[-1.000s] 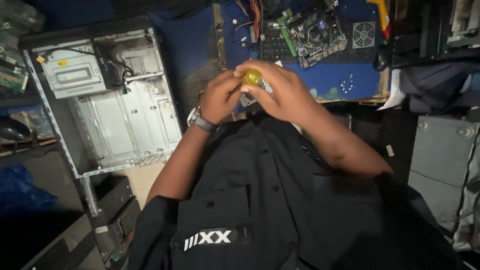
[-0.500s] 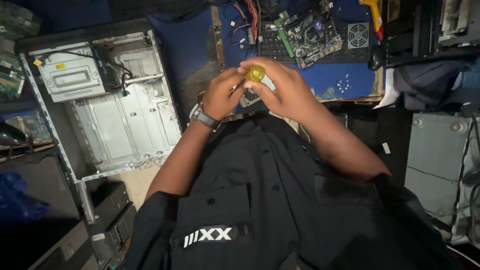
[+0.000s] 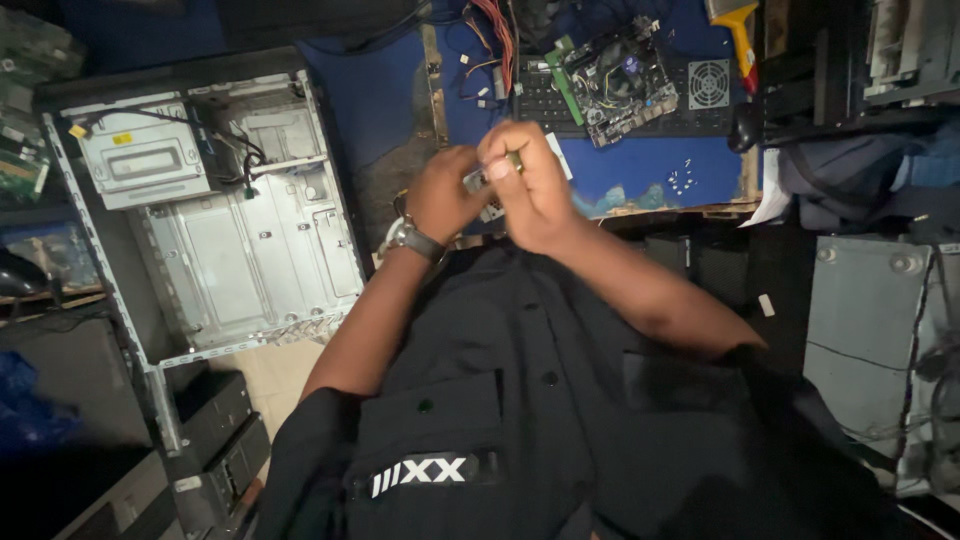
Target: The person uses a yellow screwdriver to remove screws from a white computer power supply unit on a cluttered workbench. They detach the fan cover, set it aside, and continue unscrewing the unit while handling small screws and other components nearby.
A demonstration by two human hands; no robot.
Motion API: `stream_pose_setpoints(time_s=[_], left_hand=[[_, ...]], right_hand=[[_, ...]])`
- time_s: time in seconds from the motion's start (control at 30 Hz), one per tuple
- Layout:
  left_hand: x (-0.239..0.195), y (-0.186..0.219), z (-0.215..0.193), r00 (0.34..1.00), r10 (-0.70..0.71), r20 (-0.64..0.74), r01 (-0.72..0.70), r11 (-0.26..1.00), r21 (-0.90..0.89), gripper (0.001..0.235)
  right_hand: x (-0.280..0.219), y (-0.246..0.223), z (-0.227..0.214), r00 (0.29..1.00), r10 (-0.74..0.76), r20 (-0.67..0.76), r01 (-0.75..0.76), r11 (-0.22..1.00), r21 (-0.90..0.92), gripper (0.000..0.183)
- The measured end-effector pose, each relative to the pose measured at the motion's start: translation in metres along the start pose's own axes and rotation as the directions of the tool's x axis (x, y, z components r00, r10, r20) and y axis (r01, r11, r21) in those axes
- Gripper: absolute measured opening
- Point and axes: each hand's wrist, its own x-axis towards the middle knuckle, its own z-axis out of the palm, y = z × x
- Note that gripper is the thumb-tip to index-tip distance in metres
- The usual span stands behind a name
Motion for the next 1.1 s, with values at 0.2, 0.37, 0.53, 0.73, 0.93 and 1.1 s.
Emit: stream_pose_setpoints(time_s=[0.2,0.37,0.53,0.73,0.93,1.1], left_hand=[[-0.030,-0.032,0.053,0.994,-0.104,0.034,0.086,0.936,0.341,0.095],[-0.039,-0.054,0.076,0.993,-0.108,0.046,0.085,0.929,0.361,0.098],[-0.038,-0.057,0.074,0.978,-0.175,0.110,0.126,0.927,0.353,0.102],[-0.036,-0.054,0.066,0.992,-0.079,0.101,0.040,0.939,0.342,0.101],[-0.035,-0.021,0.040,0.990,0.125,-0.072,-0.116,0.987,0.110,0.075],[-0.026,0.004,0.019,0.957,0.195,-0.213,-0.201,0.980,-0.005,0.031]], right_hand=[[-0.007,0.017,0.014,0.995,-0.097,-0.036,0.096,0.995,-0.030,0.011],[-0.008,0.027,0.015,0.977,-0.154,-0.148,0.175,0.975,0.139,0.014],[0.006,0.010,-0.006,0.995,-0.026,0.097,-0.009,0.942,0.336,0.035],[0.050,0.010,-0.038,0.753,-0.074,0.654,-0.222,0.907,0.357,0.059],[0.045,0.025,-0.026,0.893,-0.094,0.440,-0.174,0.830,0.530,0.065],[0.032,0.021,-0.010,0.985,-0.076,0.153,0.026,0.952,0.305,0.069]])
